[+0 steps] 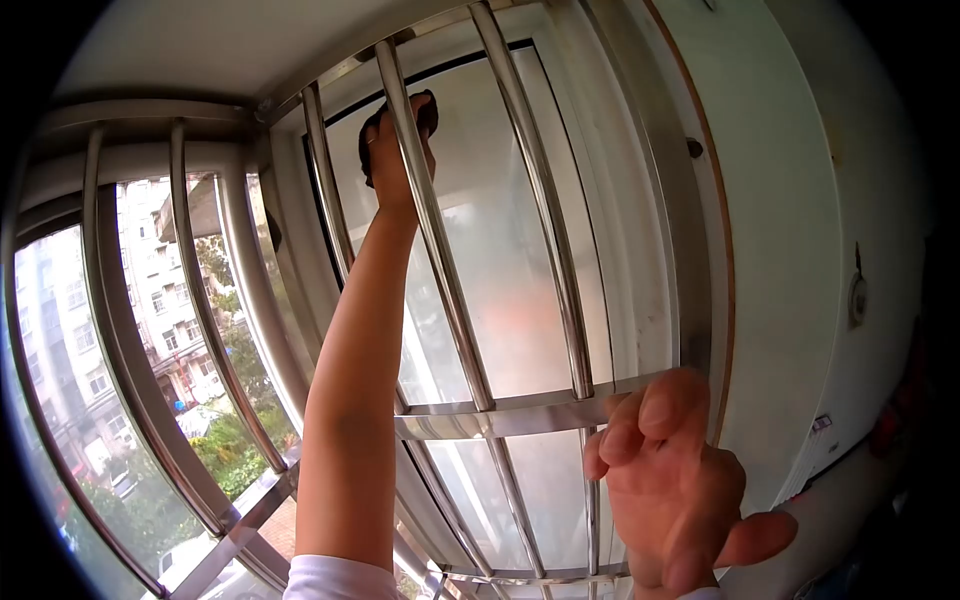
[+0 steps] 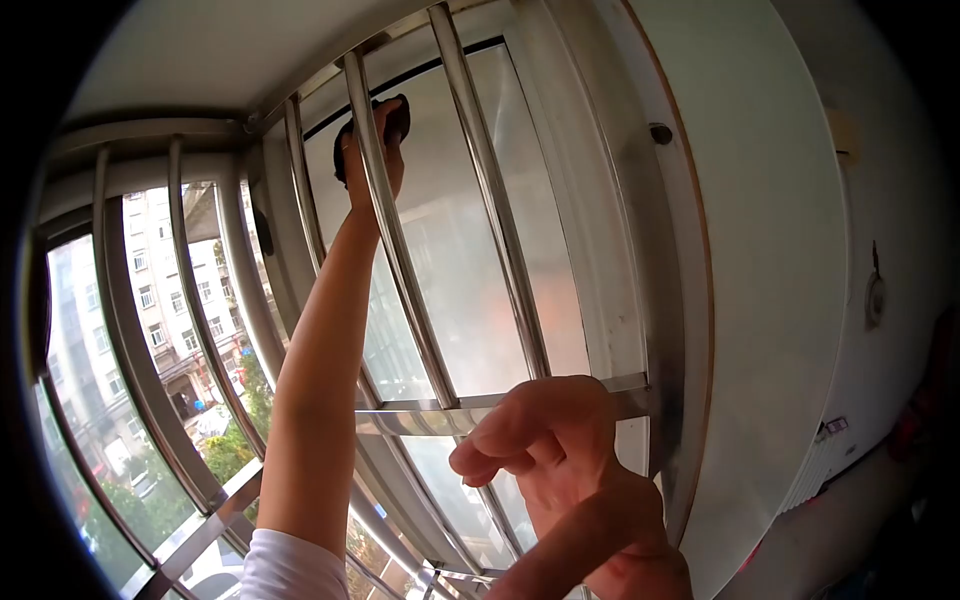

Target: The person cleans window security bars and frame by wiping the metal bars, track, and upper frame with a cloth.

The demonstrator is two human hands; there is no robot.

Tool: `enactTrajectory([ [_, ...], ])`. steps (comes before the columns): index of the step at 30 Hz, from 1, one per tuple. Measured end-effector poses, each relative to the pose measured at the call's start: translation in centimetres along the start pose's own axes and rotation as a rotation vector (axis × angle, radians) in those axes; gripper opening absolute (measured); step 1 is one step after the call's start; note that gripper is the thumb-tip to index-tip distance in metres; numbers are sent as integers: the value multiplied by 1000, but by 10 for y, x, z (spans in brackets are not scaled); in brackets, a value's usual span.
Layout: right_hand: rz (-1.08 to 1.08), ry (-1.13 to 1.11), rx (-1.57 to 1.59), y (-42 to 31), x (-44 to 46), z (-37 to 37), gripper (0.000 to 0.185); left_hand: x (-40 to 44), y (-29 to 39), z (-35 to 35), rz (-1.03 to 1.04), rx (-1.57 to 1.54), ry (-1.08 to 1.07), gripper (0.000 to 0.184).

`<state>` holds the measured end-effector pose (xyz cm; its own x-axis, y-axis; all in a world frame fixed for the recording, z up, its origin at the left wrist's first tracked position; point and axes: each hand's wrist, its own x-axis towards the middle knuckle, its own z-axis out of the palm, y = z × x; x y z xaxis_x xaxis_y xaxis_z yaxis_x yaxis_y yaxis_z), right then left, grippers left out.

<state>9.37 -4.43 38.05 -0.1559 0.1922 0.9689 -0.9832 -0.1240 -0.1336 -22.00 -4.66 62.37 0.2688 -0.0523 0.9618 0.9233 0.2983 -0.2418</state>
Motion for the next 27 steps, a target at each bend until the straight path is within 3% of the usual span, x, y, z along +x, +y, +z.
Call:
enactTrajectory([
  [1, -20, 5, 6, -2, -1, 0, 52, 2, -3, -1, -59, -133, -29, 39],
  [2, -77, -109, 70, -1, -2, -6, 46, 3, -9, 1, -151, -287, -50, 37],
  [4, -167, -439, 71, 7, 8, -31, 55, 8, -13, -5, -332, -582, -31, 35],
  [5, -206, -603, 80, 12, 14, -44, 60, 3, -7, -9, -339, -702, 58, 35],
  [7, -463, -666, 129, 19, 28, -37, 57, 3, 25, -32, -565, -857, 258, 35],
  [10, -585, -712, 186, 21, 36, -36, 55, 5, 48, -54, -480, -896, 430, 37],
  [12, -581, -733, 215, 20, 37, -37, 54, 8, 62, -60, 73, -279, 583, 40],
  [13, -570, -743, 228, 18, 36, -38, 53, 10, 75, -63, 73, -277, 582, 40],
  [15, -556, -765, 254, 16, 34, -38, 53, 12, 108, -61, 385, 295, 535, 40],
  [18, -552, -792, 291, 12, 34, -39, 52, 10, 134, -35, 150, 128, 328, 41],
  [21, -553, -826, 321, 6, 34, -41, 51, 9, 128, -3, -77, -87, 265, 42],
  [24, -540, -844, 337, -2, 30, -43, 50, 11, 106, 39, -293, -630, 327, 41],
  [26, -521, -840, 329, -22, 10, -34, 50, 17, 98, 48, -302, -629, 355, 42],
  [27, -262, -483, 241, -47, -13, -20, 47, 20, 98, 48, -280, -600, 361, 43],
])
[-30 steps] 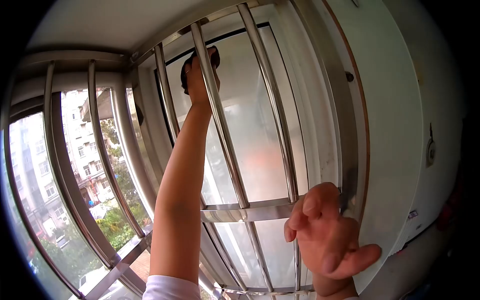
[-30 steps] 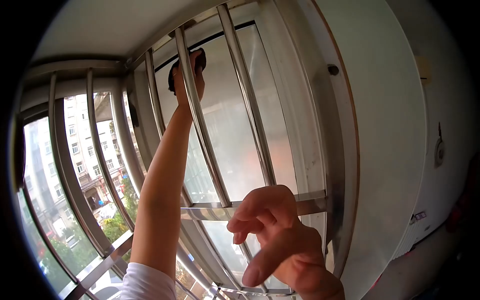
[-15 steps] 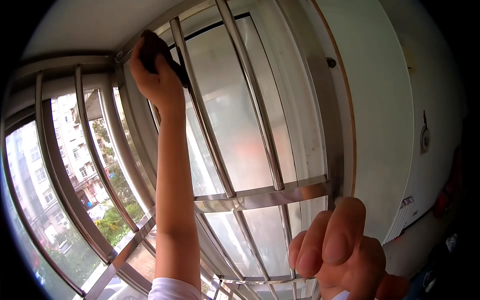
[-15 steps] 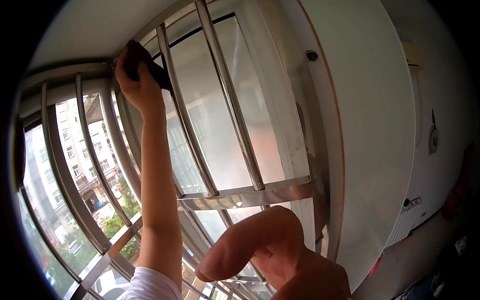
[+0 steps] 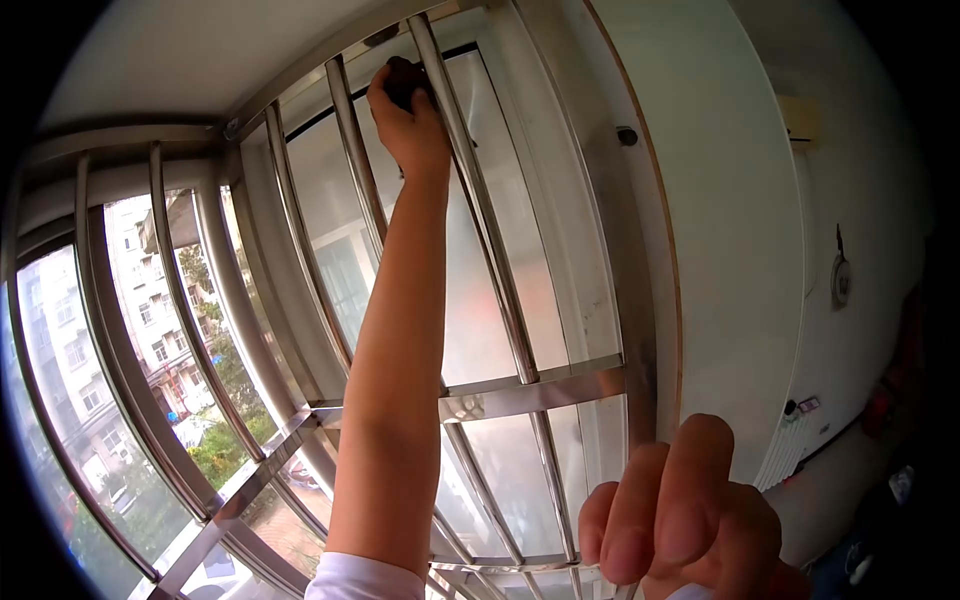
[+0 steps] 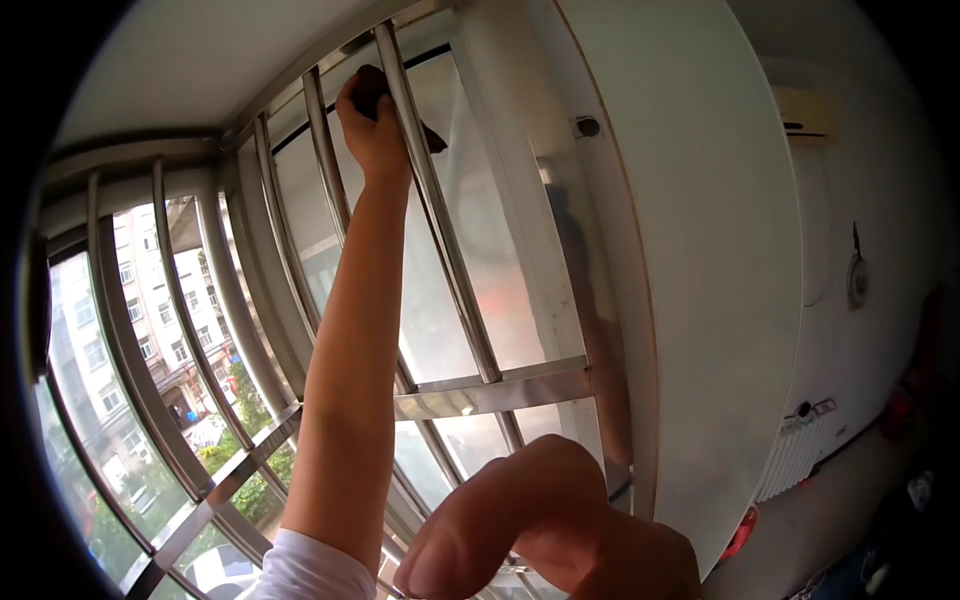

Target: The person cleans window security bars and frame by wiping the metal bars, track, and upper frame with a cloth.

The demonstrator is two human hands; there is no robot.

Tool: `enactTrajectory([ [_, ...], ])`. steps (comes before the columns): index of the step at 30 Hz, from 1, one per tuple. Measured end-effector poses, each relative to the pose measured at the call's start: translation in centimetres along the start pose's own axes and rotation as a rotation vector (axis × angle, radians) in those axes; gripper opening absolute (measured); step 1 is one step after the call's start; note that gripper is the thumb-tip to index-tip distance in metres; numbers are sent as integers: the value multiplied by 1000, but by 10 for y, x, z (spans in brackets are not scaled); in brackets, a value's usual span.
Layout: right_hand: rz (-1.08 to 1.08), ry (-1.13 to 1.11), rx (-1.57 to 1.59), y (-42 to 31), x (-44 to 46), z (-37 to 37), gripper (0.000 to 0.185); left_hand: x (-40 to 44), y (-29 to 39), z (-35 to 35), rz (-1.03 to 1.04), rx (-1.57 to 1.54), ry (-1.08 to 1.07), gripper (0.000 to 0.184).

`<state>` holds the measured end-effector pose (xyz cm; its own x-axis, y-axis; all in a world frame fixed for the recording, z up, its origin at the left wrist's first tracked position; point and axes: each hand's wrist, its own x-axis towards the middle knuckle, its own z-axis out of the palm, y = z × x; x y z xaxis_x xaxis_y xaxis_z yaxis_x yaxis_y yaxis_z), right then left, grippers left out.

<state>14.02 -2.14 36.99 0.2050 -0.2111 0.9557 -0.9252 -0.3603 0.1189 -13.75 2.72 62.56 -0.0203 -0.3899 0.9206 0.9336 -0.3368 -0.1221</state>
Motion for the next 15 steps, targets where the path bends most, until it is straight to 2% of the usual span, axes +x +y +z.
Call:
enactTrajectory([
  [2, 125, 401, -58, -5, -4, 5, 37, 15, -19, 6, 70, -3, -49, 43],
  [5, 220, 423, -511, 24, -12, -41, 32, 26, -28, 18, 104, 54, -226, 49],
  [6, 217, 420, -750, 41, -14, -54, 25, 26, -27, 21, 108, 91, -275, 52],
  [7, 287, 352, -1002, 56, -21, -69, 35, 26, -25, 25, 113, 122, -315, 55],
  [8, 334, 292, -1220, 76, -26, -77, 45, 28, -33, 26, 266, 333, -335, 60],
  [9, 371, 245, -1306, 93, -36, -86, 52, 28, -31, 29, 271, 324, -330, 60],
  [11, 345, 179, -1485, 108, -47, -92, 62, 28, -27, 35, 483, 555, -346, 69],
  [13, 287, 102, -1679, 111, -45, -90, 73, 29, -29, 44, 496, 553, -333, 69],
  [15, 357, 113, -1677, 119, -46, -91, 76, 27, -35, 50, 518, 567, -318, 69],
])
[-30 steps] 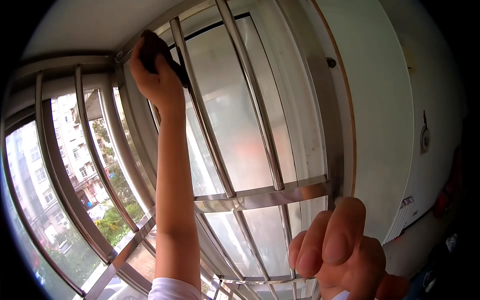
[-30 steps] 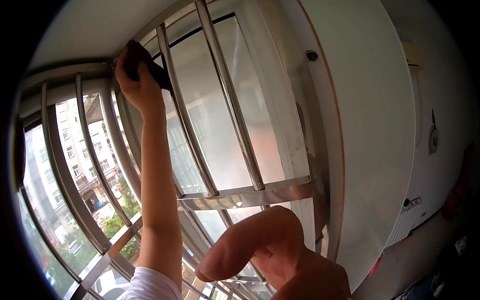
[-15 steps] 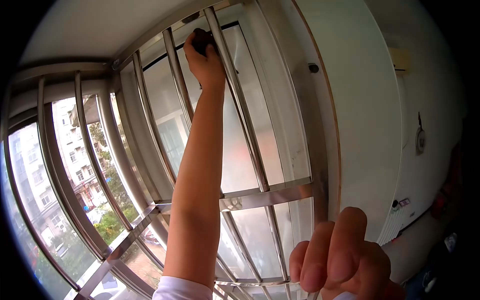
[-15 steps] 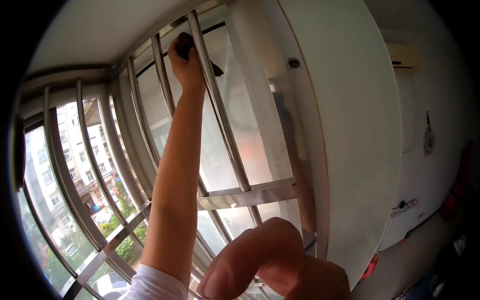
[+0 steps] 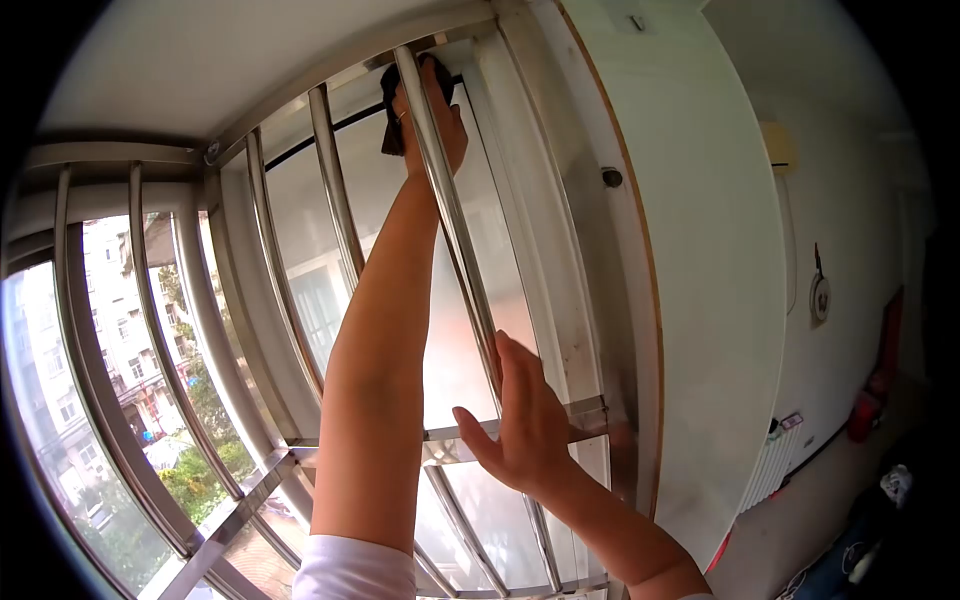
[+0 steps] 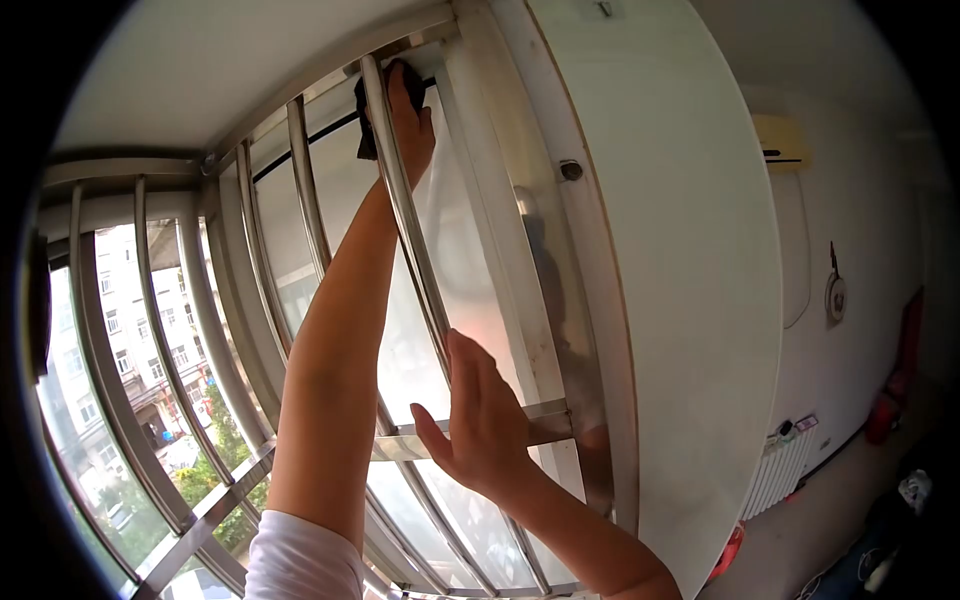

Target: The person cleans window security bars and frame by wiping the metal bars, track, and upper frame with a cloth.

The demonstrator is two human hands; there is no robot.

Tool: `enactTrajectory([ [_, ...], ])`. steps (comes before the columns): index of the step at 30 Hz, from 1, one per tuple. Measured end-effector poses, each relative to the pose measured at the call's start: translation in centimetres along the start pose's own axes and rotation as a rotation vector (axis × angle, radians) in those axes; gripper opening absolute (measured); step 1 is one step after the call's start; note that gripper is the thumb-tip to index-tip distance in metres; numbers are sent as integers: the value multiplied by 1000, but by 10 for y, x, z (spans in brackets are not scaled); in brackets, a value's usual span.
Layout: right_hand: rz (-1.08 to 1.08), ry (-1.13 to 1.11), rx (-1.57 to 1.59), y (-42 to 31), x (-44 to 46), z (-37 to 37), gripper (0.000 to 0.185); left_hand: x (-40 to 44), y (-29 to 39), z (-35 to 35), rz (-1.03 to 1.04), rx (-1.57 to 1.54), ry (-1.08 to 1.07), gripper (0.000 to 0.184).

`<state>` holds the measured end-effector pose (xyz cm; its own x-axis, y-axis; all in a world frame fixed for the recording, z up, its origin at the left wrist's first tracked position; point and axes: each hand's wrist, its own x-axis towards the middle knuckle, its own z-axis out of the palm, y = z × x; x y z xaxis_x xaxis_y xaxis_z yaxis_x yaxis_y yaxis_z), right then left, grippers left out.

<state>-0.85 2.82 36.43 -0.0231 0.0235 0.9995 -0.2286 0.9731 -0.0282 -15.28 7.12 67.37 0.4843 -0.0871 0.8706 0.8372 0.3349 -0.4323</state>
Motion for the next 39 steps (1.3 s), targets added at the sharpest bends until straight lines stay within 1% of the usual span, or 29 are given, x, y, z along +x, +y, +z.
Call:
enactTrajectory([
  [1, 48, -42, 0, 0, -1, 3, 79, -2, 0, 4, 4, 13, 6, 70],
  [2, 93, -148, -44, -2, -2, 1, 82, -4, 0, 7, 9, 29, 11, 70],
  [3, 94, -155, -42, -2, -3, 1, 82, -7, 0, 9, 13, 45, 14, 70],
  [4, 115, -189, -48, 0, -4, 1, 83, -5, 7, 4, 100, 44, 73, 65],
  [5, 135, -222, -54, 0, -3, 1, 84, -3, 10, 6, 91, 37, 118, 63],
  [8, 131, -250, -126, -2, -2, 1, 85, 0, 7, 7, 74, -36, 123, 63],
  [10, 141, -264, -144, -4, -1, 0, 86, 7, 7, 6, 141, -105, 81, 64],
  [11, 146, -273, -163, -5, 0, 0, 86, 8, 7, 2, 136, -99, 82, 64],
  [13, 132, -264, -162, -3, 0, 1, 87, 11, 6, -3, 135, -102, 1, 61],
  [15, 127, -253, -163, -3, 0, 0, 87, 19, -1, -1, 162, -102, 3, 59],
  [17, 214, -343, -72, -4, 3, -5, 85, 23, -5, -1, 157, -246, -73, 57],
  [18, 221, -350, -67, -2, 3, -7, 85, 21, -5, -1, 141, -278, -69, 55],
  [20, -11, -168, 20, 9, 8, -14, 78, 9, -1, -5, 122, -283, -71, 56],
  [21, -10, -184, -13, 7, 13, -26, 70, 1, 4, -8, 104, -292, -69, 57],
  [22, -44, -156, -82, 11, 18, -32, 68, -4, 9, -12, 100, -297, -68, 57],
  [23, -76, -129, -148, 14, 24, -36, 67, -10, 14, -16, 70, -310, -95, 57],
  [25, 23, -122, -32, 24, 27, -33, 72, -20, 20, -25, 31, -319, -125, 58],
  [27, 42, -120, -161, 39, 27, -21, 77, -26, 26, -33, 5, -330, -177, 60],
  [28, 42, -122, -160, 36, 25, -22, 77, -27, 27, -38, -8, -289, -234, 60],
  [29, 57, -147, -196, 33, 24, -22, 79, -29, 28, -43, -9, -289, -233, 60],
  [32, 64, -187, -266, 26, 23, -26, 82, -30, 33, -59, -72, -151, -455, 55],
  [33, 61, -204, -300, 25, 22, -27, 83, -30, 31, -60, -71, -154, -458, 55],
  [34, 66, -204, -301, 24, 21, -27, 83, -31, 30, -60, -150, -263, -484, 55],
  [37, 68, -209, -296, 22, 19, -30, 81, -33, 28, -66, -248, -382, -586, 50],
  [39, 62, -199, -275, 20, 16, -32, 78, -35, 27, -76, -66, -89, -695, 43],
])
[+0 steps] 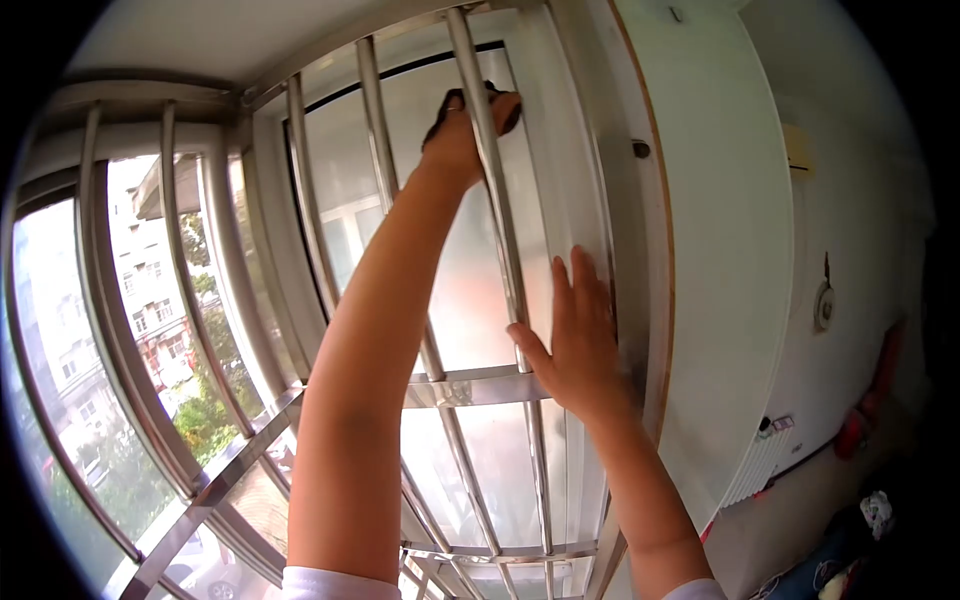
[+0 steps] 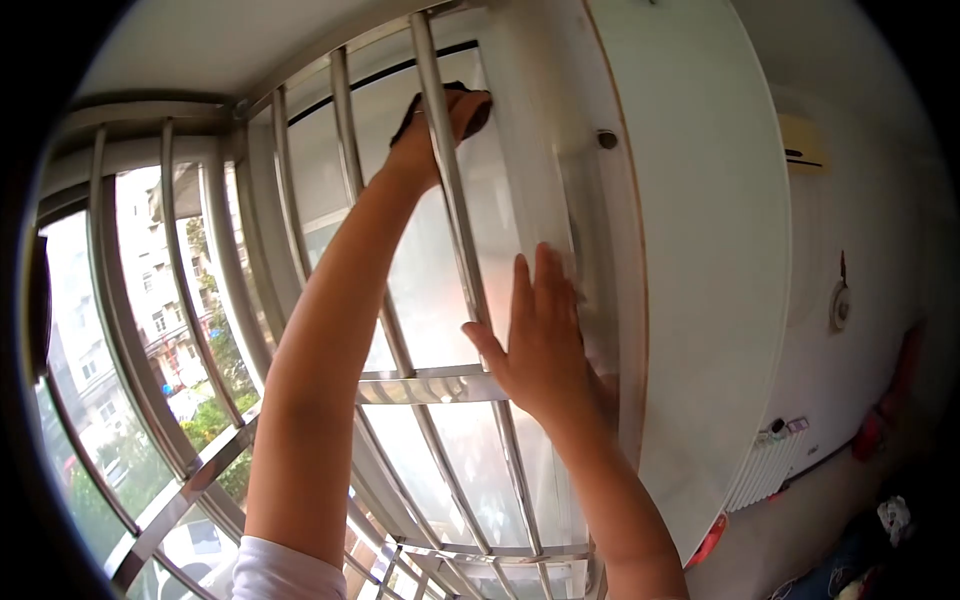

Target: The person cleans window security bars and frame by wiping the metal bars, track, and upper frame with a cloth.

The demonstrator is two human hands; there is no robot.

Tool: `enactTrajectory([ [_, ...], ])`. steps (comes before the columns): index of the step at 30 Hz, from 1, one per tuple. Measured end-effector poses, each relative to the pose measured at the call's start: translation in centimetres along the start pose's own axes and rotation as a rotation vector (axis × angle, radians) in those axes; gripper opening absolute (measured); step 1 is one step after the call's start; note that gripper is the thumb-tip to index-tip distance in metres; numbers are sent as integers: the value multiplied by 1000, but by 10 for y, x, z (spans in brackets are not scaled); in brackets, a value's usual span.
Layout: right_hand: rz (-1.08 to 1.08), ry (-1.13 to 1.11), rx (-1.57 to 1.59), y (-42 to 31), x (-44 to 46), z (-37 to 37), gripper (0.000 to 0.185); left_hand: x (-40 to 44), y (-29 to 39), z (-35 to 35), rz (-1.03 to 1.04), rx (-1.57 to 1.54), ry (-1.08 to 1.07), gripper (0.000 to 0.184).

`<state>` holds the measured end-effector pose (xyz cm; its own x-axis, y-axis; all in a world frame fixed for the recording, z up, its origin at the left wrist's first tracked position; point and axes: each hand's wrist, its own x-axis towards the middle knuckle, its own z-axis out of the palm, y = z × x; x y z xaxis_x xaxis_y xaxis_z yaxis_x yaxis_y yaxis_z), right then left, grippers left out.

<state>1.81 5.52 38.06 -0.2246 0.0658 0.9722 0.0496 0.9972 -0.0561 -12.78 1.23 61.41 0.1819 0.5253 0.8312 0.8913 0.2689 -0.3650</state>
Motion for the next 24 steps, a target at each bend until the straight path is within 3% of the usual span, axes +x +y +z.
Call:
enactTrajectory([
  [2, 27, 53, 62, -2, -4, 0, 67, -19, 4, -3, 104, 265, 142, 38],
  [4, 19, 95, 213, -5, -6, 3, 64, -30, 16, -14, -52, 349, -3, 33],
  [6, -26, 128, 226, -12, -4, 6, 65, -36, 3, -7, -51, 555, -8, 28],
  [7, 8, 95, 277, -16, -2, 7, 67, -43, 22, -23, -54, 854, -156, 25],
  [8, 42, 59, 330, -20, 0, 9, 70, -52, 32, -36, -30, 900, -159, 26],
  [10, 131, -1, 388, -24, 5, 16, 71, -64, 34, -43, -55, 846, -27, 22],
  [12, 383, -256, 710, -27, 12, 16, 63, -76, 34, -49, -32, 755, 149, 18],
  [16, 381, -246, 412, -31, 8, 20, 51, -100, 48, -67, -113, 662, 225, 29],
  [21, 343, -253, 372, -28, 3, 21, 49, -127, 45, -91, -247, 564, 336, 52],
  [24, 323, -226, 359, -24, 1, 27, 49, -141, 25, -115, -342, 598, 386, 48],
])
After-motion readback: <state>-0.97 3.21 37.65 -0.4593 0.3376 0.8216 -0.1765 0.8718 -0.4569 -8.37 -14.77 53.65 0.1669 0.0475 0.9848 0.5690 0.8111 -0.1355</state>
